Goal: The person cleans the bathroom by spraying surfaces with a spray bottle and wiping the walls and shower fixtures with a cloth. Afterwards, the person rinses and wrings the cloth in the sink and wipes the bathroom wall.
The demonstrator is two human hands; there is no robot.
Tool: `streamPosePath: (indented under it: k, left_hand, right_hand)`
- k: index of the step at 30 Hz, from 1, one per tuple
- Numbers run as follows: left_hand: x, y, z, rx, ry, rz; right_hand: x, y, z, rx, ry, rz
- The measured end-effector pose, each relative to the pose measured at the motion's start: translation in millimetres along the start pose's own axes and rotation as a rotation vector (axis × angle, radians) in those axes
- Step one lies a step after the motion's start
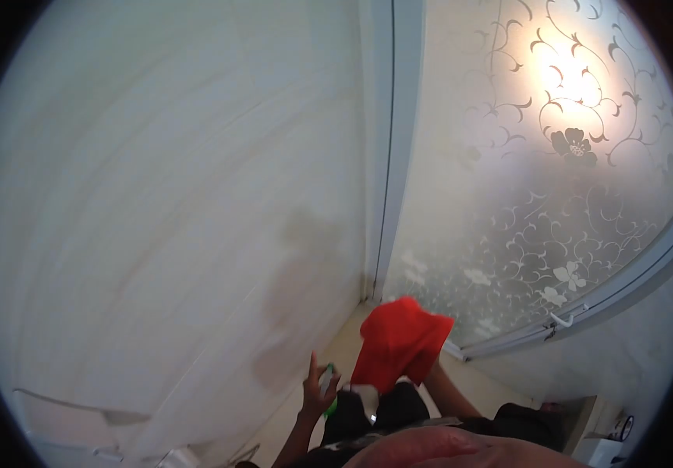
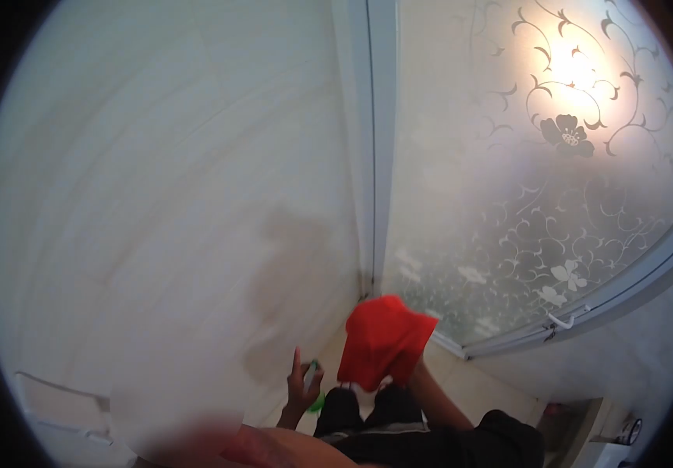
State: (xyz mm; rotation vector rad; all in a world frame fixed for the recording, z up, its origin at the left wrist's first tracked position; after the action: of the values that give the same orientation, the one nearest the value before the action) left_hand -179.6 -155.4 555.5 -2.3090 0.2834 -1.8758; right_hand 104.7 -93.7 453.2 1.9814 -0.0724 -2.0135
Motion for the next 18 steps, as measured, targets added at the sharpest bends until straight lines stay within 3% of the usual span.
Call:
streamPosePath:
  k: [2, 6, 8, 10, 13, 18]
  left_hand:
    - [56, -21, 4, 0.065, -0.116, 0.194]
    - [137, -64, -3, 0.326, -0.08, 0.243]
    - [187, -83, -6, 0.56, -0.014, 0.183]
    - [225, -93, -3, 0.672, 0.198, 0.338]
    - [274, -121, 13, 0.696, 0.153, 0.532]
    - [306, -136, 35, 0.757, 0.086, 0.49]
  right_hand:
    - [-41, 15, -10, -0.036, -0.041, -0.033]
    - [-100, 35, -29, -0.128, -0.142, -0.087]
    - [-119, 42, -43, -0.174, -0.208, -0.106]
    - [-136, 44, -56, -0.23, -0.256, -0.124]
    - [-146, 49, -79, -0.308, -0.307, -0.129]
    - [-150, 59, -118, -0.412, -0.367, -0.154]
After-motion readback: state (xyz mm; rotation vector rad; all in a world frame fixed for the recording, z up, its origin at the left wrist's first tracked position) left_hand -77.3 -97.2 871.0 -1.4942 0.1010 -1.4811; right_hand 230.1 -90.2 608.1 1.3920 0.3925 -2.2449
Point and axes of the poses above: each hand's wrist, its own y-axis away from the middle knuckle, its own z-axis out of the palm, x = y × z, the point moved 4 cm from there along -y, towards the middle knuckle, and after that the axes turned 13 degrees about y, right-handed, at the moved point
